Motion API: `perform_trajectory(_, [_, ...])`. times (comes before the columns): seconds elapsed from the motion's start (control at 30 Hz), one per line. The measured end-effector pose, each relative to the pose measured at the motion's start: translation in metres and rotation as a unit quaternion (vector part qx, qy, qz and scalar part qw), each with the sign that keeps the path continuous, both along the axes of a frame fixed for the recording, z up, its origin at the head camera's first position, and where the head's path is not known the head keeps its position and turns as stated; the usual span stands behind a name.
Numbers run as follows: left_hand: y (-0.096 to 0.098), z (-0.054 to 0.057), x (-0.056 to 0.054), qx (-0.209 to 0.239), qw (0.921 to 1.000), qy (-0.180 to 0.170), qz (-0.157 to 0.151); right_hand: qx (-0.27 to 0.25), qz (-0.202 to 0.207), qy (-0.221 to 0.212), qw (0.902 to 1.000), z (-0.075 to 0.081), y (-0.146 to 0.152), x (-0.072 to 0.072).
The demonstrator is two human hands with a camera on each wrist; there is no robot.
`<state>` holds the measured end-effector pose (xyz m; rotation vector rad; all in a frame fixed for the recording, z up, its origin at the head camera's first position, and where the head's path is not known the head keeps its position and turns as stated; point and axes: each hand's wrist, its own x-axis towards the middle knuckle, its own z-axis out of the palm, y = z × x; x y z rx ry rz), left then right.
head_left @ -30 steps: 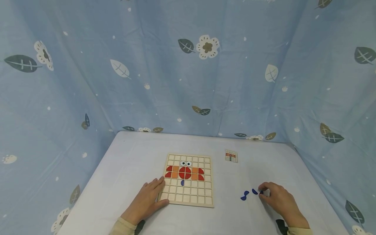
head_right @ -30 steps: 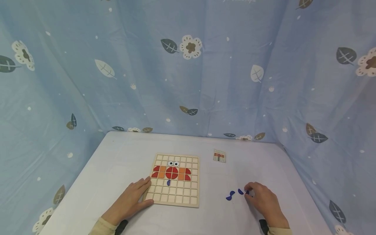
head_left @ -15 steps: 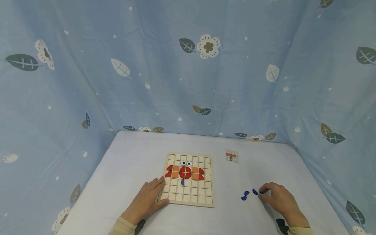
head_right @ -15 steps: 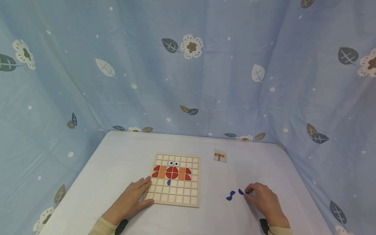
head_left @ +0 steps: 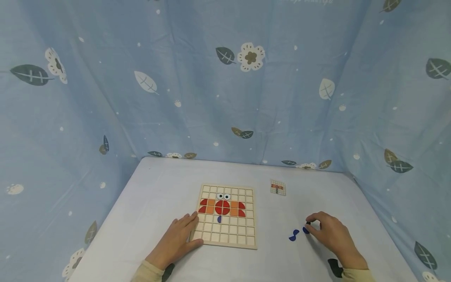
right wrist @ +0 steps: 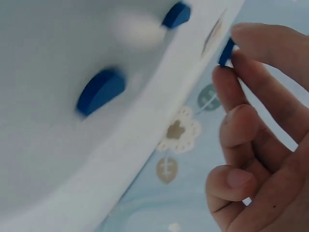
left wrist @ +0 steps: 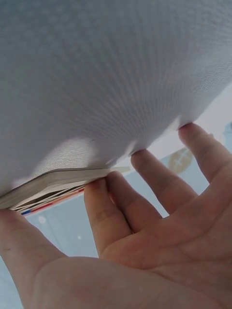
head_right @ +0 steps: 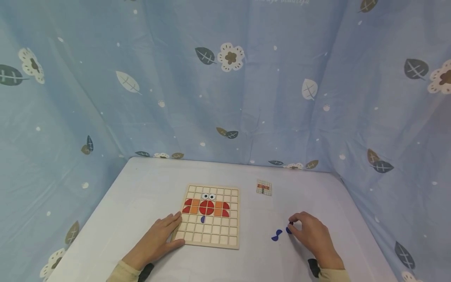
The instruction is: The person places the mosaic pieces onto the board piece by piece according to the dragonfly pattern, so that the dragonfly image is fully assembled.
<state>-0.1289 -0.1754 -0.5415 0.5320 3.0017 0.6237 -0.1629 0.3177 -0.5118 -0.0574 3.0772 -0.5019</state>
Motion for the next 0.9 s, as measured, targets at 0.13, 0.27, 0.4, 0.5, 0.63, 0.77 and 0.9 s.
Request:
perform_trajectory(0.13, [0.000, 0.001, 0.000, 0.004, 1.0000, 0.002, -0.002, -0.010, 0.029, 0.034, 0.9989, 0.002, -0.014, -0.004])
perform_trajectory(0.27, [-0.001, -0.001, 0.000, 0.003, 1.0000, 0.008, -0.004, -0.021, 0.055, 0.055, 0.9968, 0.003, -0.029, -0.009])
perform_trajectory(0.4, [-0.001, -0.004, 0.000, -0.005, 0.9999, 0.013, -0.005, -0.042, 0.081, 0.065, 0.9937, 0.003, -0.041, -0.013])
perform_trajectory(0.5, [-0.001, -0.004, 0.000, -0.012, 0.9998, 0.015, -0.005, -0.057, 0.102, 0.081, 0.9898, 0.002, -0.049, -0.015])
perform_trajectory(0.63, [-0.001, -0.003, -0.001, -0.016, 0.9998, 0.014, -0.006, -0.070, 0.137, 0.125, 0.9801, -0.003, -0.060, -0.018])
perform_trajectory(0.77, [-0.001, -0.004, -0.001, -0.016, 0.9998, 0.009, -0.004, -0.082, 0.173, 0.159, 0.9684, -0.008, -0.075, -0.020])
perform_trajectory(0.9, [-0.001, -0.004, -0.001, -0.017, 0.9998, 0.009, -0.005, -0.090, 0.207, 0.174, 0.9584, -0.009, -0.095, -0.021])
